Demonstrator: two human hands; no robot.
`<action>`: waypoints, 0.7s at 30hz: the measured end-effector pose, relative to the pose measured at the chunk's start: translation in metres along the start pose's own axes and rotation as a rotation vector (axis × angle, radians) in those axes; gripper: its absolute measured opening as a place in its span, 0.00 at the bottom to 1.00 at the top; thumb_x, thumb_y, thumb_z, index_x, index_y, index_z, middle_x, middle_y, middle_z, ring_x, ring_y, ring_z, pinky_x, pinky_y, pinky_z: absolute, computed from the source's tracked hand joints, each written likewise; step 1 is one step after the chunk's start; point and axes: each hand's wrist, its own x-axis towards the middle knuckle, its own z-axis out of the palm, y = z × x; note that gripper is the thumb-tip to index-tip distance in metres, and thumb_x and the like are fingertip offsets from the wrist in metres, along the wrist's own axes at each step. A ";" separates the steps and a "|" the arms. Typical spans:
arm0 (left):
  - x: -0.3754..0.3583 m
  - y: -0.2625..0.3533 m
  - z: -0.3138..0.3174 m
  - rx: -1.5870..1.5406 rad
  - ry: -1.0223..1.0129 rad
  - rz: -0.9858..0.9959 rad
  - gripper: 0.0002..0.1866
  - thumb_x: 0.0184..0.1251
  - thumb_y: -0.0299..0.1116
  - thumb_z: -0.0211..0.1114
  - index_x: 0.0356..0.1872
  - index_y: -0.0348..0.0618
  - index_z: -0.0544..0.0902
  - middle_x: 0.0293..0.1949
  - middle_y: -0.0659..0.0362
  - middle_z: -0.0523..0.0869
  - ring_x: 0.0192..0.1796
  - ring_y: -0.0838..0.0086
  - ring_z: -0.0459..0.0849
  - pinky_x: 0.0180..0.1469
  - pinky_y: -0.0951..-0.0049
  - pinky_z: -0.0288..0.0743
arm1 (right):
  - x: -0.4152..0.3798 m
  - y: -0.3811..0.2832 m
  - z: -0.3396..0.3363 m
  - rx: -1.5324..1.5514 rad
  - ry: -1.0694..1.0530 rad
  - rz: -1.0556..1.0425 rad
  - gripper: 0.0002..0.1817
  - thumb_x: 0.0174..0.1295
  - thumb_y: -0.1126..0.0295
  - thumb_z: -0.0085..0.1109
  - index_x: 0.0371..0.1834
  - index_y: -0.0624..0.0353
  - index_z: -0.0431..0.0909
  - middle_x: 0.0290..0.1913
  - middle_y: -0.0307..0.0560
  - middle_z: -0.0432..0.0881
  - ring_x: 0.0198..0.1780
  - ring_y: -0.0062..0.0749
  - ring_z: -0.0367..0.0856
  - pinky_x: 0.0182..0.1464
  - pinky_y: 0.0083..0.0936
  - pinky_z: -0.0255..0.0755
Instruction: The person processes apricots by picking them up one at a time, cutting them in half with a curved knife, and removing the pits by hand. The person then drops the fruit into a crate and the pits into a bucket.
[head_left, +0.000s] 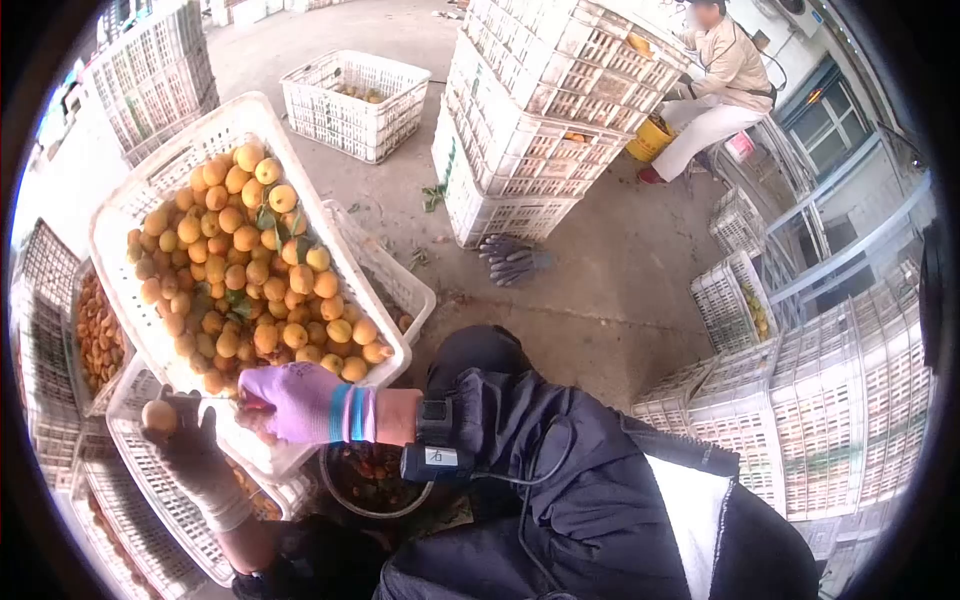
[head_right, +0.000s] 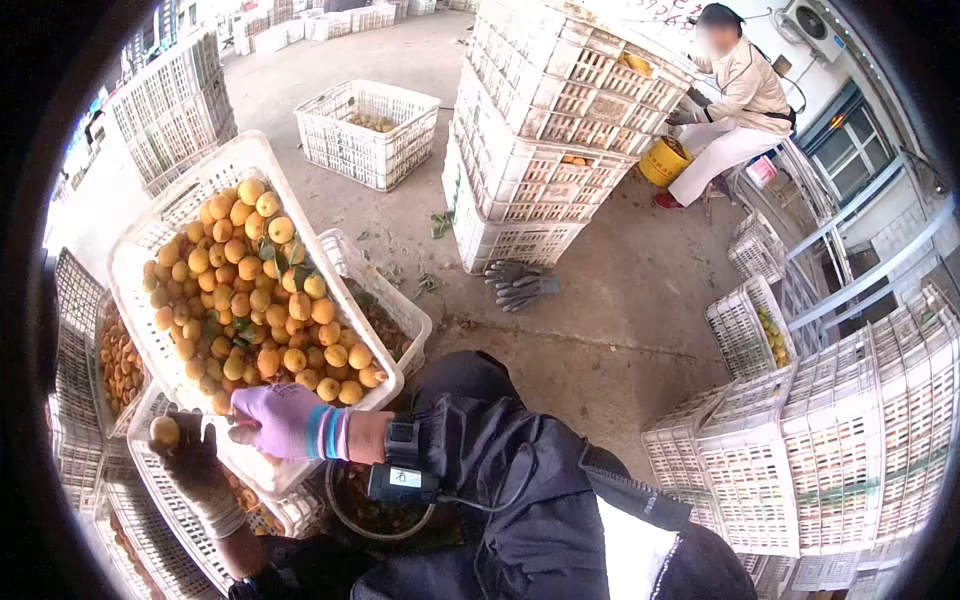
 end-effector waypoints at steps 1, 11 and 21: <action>-0.008 -0.004 0.017 0.245 -0.023 0.031 0.28 0.77 0.50 0.54 0.64 0.36 0.74 0.51 0.56 0.83 0.51 0.69 0.81 0.57 0.68 0.77 | 0.002 0.000 0.004 0.003 -0.003 -0.003 0.15 0.65 0.57 0.63 0.40 0.59 0.75 0.35 0.54 0.83 0.39 0.47 0.85 0.41 0.37 0.77; -0.035 -0.047 0.062 0.939 -0.110 0.217 0.33 0.77 0.57 0.48 0.68 0.37 0.68 0.58 0.50 0.78 0.59 0.64 0.77 0.65 0.61 0.69 | 0.010 0.009 0.035 0.360 0.338 -0.180 0.15 0.64 0.65 0.66 0.48 0.59 0.76 0.40 0.49 0.77 0.40 0.42 0.79 0.42 0.35 0.73; -0.036 -0.049 0.071 0.049 0.188 -0.311 0.13 0.75 0.42 0.51 0.42 0.45 0.78 0.30 0.66 0.79 0.30 0.74 0.76 0.35 0.73 0.73 | 0.011 0.018 0.028 0.006 0.291 -0.433 0.13 0.62 0.66 0.66 0.44 0.59 0.75 0.35 0.50 0.76 0.36 0.46 0.77 0.40 0.36 0.74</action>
